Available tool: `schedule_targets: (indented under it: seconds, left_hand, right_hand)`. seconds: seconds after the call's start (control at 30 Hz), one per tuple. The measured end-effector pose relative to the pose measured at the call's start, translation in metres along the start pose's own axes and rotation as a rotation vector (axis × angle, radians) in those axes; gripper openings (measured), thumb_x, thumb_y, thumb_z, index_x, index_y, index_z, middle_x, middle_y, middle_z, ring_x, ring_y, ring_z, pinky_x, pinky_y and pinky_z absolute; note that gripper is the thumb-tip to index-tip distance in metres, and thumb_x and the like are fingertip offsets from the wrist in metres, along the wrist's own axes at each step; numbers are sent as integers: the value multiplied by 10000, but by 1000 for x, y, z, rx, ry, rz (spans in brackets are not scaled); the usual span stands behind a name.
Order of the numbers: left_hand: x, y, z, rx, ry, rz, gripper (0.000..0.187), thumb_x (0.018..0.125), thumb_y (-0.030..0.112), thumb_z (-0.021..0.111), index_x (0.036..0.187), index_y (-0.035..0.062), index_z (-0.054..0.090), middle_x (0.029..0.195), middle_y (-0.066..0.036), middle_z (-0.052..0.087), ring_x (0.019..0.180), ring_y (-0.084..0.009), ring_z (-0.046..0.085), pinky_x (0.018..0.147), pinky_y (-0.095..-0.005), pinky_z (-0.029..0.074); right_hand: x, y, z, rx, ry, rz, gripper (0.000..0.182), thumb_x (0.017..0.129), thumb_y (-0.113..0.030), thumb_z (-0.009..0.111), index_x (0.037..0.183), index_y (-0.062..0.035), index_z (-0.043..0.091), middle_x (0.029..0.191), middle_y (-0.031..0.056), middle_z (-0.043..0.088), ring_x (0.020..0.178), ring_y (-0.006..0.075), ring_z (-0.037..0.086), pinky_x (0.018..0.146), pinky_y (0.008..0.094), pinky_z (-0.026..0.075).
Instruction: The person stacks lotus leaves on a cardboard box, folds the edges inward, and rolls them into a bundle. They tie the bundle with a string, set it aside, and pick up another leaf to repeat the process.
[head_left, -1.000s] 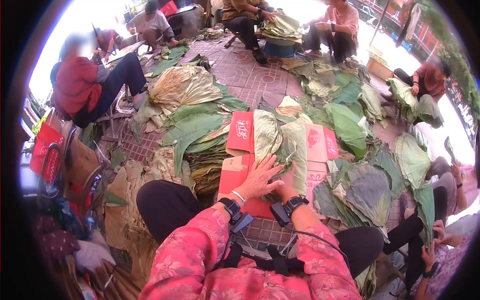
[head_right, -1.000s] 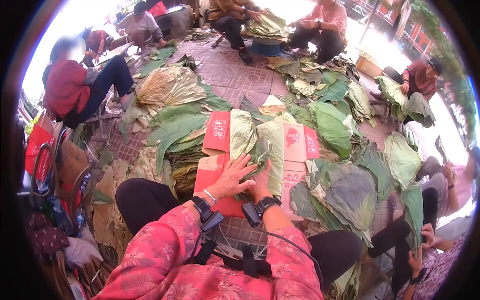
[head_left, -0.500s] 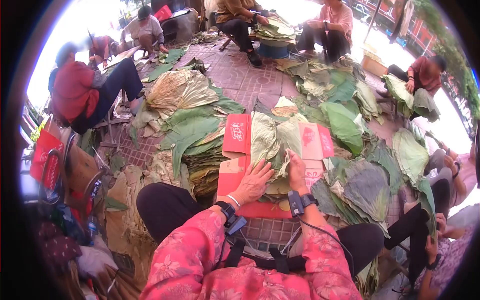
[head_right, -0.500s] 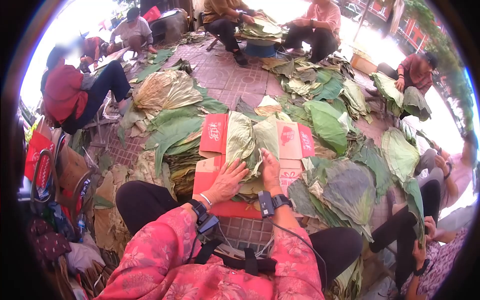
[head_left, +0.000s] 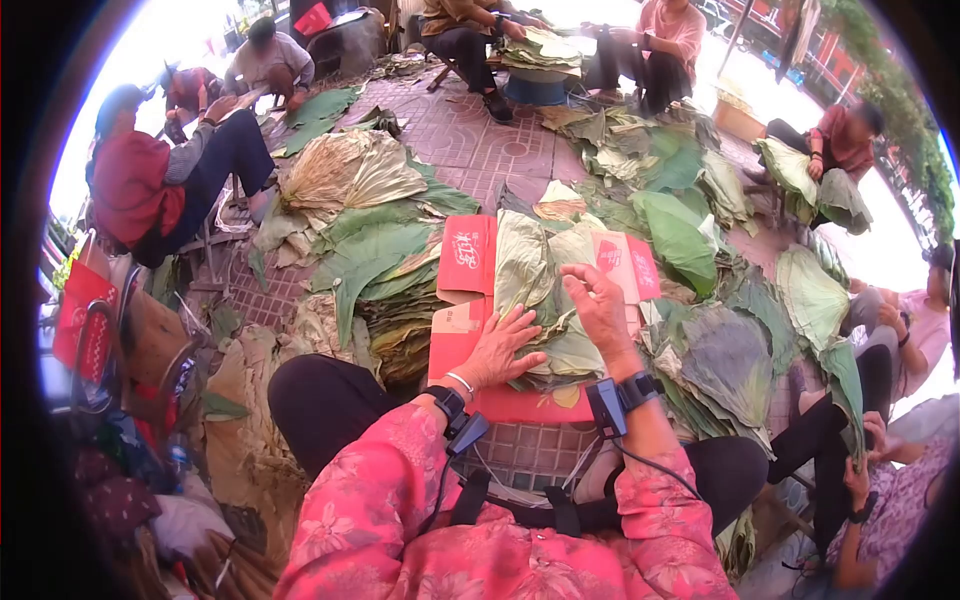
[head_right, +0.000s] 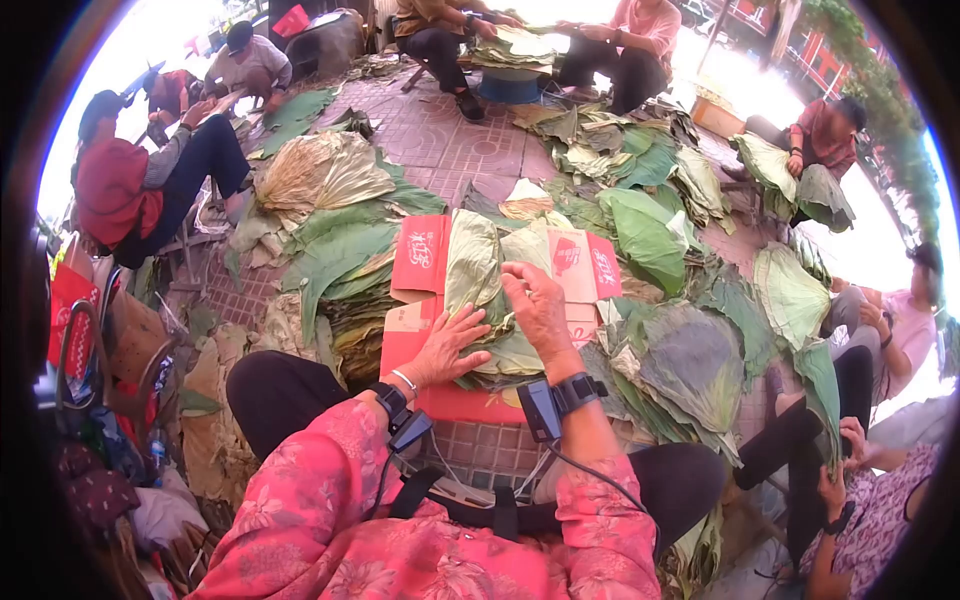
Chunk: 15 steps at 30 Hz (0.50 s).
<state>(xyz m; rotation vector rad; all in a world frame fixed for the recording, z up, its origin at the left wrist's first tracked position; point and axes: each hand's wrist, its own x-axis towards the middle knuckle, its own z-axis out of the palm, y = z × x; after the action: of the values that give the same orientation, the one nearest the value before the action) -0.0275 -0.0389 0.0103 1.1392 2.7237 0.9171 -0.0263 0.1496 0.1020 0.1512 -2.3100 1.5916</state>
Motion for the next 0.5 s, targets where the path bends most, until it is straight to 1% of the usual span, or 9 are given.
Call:
schedule_targets:
  seconds: [0.03, 0.07, 0.17, 0.2, 0.27, 0.3, 0.37, 0.47, 0.5]
  left_hand:
    - [1, -2, 2, -23, 0, -12, 470, 899, 446, 442, 1234, 128, 525, 1396, -106, 371, 1350, -280, 225, 1077, -502, 138]
    - [2, -5, 4, -44, 2, -20, 480, 906, 463, 418, 1234, 130, 528, 1389, -105, 382, 1348, -276, 232, 1076, -500, 139]
    - [7, -15, 9, -319, 23, -134, 401, 889, 354, 502, 1221, 131, 536, 1361, -104, 421, 1339, -252, 262, 1069, -491, 157]
    - [8, -17, 10, -278, 19, -113, 383, 870, 303, 530, 1213, 133, 541, 1352, -104, 432, 1336, -243, 270, 1065, -490, 163]
    - [8, -19, 12, -202, 17, -75, 373, 832, 202, 585, 1198, 138, 551, 1334, -103, 453, 1330, -227, 287, 1057, -487, 177]
    - [7, -15, 11, -146, 51, -42, 411, 804, 171, 604, 1208, 133, 537, 1344, -102, 439, 1334, -226, 279, 1056, -479, 183]
    - [5, -5, 9, -33, 119, 22, 500, 747, 108, 643, 1228, 124, 509, 1365, -100, 412, 1341, -225, 264, 1054, -463, 196]
    - [5, 15, -9, 309, 182, 11, 711, 723, 174, 661, 1351, 93, 337, 1433, -113, 298, 1356, -244, 221, 1063, -443, 197]
    - [8, 10, -6, 223, 152, -27, 765, 714, 188, 669, 1368, 83, 287, 1442, -122, 272, 1359, -250, 208, 1066, -441, 196]
  right_hand:
    - [-1, -10, 5, -75, -87, -74, 208, 839, -170, 598, 1000, -44, 635, 916, 133, 645, 834, 228, 614, 741, 306, 470]
    - [-3, 2, 13, -177, -139, -187, 151, 836, -136, 588, 938, -35, 637, 900, 101, 642, 851, 228, 609, 747, 301, 464]
    - [-28, 31, 15, -722, -345, -73, 130, 762, -136, 629, 850, -42, 619, 809, 132, 607, 807, 301, 587, 712, 358, 462]
    - [-41, 40, 13, -620, -391, 88, 148, 699, -134, 656, 796, -43, 590, 775, 138, 573, 788, 335, 555, 692, 397, 450]
    - [-63, 45, 15, -550, -280, 99, 146, 690, -122, 661, 794, -46, 593, 800, 135, 574, 791, 326, 560, 695, 394, 452]
    - [-66, 44, 15, -516, -225, 100, 146, 685, -117, 664, 794, -47, 595, 813, 134, 575, 793, 321, 562, 696, 392, 452]
    - [-67, 43, 16, -563, -237, 87, 172, 676, -123, 677, 808, -48, 595, 824, 125, 576, 792, 313, 570, 695, 378, 457]
    - [-62, 54, 14, -536, -265, 102, 221, 670, -155, 694, 839, -53, 596, 826, 114, 579, 796, 305, 581, 700, 363, 465]
    - [-61, 53, 14, -509, -279, 116, 239, 669, -170, 699, 851, -55, 596, 824, 111, 580, 799, 303, 584, 703, 360, 467]
